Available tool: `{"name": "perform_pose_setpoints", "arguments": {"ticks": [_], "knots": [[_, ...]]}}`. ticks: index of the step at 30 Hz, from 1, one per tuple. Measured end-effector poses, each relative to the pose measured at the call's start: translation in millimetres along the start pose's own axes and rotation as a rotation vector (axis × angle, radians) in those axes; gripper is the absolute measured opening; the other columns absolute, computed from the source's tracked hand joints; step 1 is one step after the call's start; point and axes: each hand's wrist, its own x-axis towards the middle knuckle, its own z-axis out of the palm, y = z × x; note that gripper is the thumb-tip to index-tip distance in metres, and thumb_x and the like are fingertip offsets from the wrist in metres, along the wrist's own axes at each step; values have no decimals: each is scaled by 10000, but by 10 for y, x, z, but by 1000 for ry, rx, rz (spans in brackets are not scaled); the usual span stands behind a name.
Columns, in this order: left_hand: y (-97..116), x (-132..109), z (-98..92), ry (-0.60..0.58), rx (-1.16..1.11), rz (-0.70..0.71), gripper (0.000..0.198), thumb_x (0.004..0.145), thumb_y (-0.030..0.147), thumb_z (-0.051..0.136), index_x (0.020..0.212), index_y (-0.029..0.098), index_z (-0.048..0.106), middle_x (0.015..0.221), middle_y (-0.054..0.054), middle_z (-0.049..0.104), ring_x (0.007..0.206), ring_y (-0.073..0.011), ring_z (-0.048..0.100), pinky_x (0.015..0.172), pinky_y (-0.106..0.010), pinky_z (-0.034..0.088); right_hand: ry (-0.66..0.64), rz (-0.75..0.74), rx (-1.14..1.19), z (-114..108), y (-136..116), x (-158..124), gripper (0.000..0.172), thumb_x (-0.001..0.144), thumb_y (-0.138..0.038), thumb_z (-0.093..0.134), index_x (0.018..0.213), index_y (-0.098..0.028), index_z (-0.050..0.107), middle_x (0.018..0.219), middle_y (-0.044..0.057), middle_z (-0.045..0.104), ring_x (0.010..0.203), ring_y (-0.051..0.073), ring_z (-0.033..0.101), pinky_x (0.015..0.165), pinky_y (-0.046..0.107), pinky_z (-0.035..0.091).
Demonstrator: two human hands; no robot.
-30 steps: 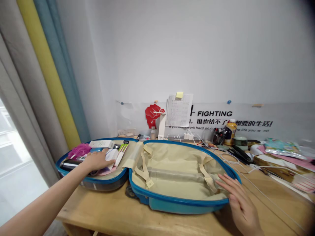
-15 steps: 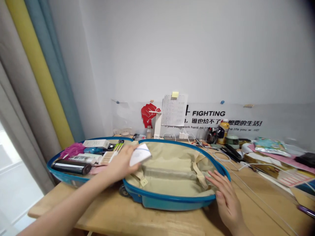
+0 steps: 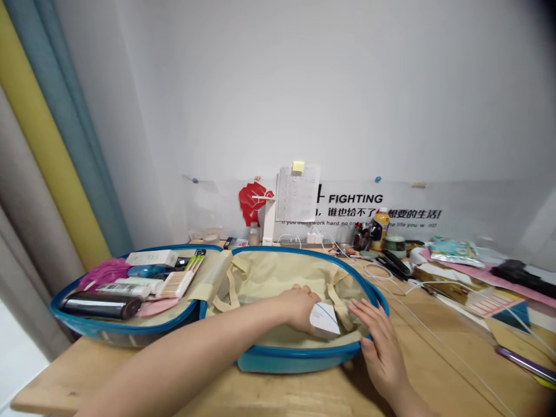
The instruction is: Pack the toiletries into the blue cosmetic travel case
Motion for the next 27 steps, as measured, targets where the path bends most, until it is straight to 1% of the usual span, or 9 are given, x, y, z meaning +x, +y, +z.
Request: {"name": "perform_pose_setpoints", "arguments": {"ticks": [3, 7, 12, 16, 18, 19, 21, 24, 27], "knots": [[155, 189, 61, -65, 21, -13, 704, 630, 441, 743, 1253, 185, 537, 1210, -136, 594, 1118, -298, 555, 952, -370, 444, -2, 10, 14, 3, 4, -7, 426, 955, -423, 286, 1245, -233, 533, 1189, 92, 636, 1155, 261, 569, 968, 481, 415], [239, 298, 154, -91, 19, -63, 734, 636, 418, 745, 1271, 132, 514, 1264, -186, 563, 1169, -310, 528, 962, -366, 438, -6, 21, 25, 2, 7, -19, 421, 950, -412, 291, 1246, -243, 539, 1207, 90, 631, 1170, 262, 563, 970, 483, 421], [188, 340, 243, -87, -13, -100, 799, 612, 422, 751, 1323, 209, 455, 1304, -138, 545, 1181, -303, 526, 937, -373, 459, -19, 20, 32, -8, 8, -15, 412, 943, -400, 303, 1230, -250, 557, 1199, 91, 635, 1160, 264, 572, 972, 484, 428], [136, 309, 227, -101, -47, -62, 829, 619, 438, 728, 1360, 227, 420, 1331, -128, 525, 1174, -300, 532, 932, -389, 461, -1, 10, 35, -17, 11, -4, 398, 945, -388, 309, 1216, -245, 563, 1195, 89, 638, 1151, 263, 575, 953, 484, 439], [117, 266, 193, -109, -58, -22, 829, 671, 436, 684, 1408, 223, 369, 1375, -139, 487, 1244, -299, 481, 972, -390, 431, -4, 3, 32, -20, 16, -4, 394, 947, -385, 310, 1216, -243, 561, 1191, 89, 640, 1149, 263, 576, 941, 484, 445], [107, 242, 175, -116, -61, 3, 804, 706, 427, 655, 1424, 227, 354, 1400, -140, 467, 1294, -299, 435, 1002, -393, 405, -6, 1, 30, -20, 20, -6, 394, 948, -386, 310, 1214, -242, 562, 1193, 90, 639, 1149, 263, 576, 939, 484, 447], [79, 196, 148, -144, -62, 53, 698, 766, 400, 594, 1417, 257, 388, 1436, -120, 447, 1354, -297, 366, 1044, -405, 361, -14, 4, 29, -18, 29, -15, 397, 949, -389, 311, 1216, -240, 563, 1201, 91, 636, 1154, 262, 573, 943, 485, 448], [34, 158, 145, -203, -60, 97, 561, 806, 371, 540, 1361, 318, 478, 1443, -61, 466, 1325, -294, 423, 1046, -428, 363, -16, 18, 38, -12, 39, -28, 403, 944, -398, 319, 1216, -242, 572, 1207, 87, 635, 1160, 265, 572, 952, 489, 447], [30, 159, 166, -236, -49, 113, 534, 829, 338, 503, 1363, 335, 477, 1439, -29, 479, 1295, -270, 470, 1046, -419, 370, -16, 22, 37, -11, 44, -25, 416, 946, -418, 305, 1208, -249, 581, 1191, 85, 644, 1147, 265, 584, 960, 494, 444]]}}
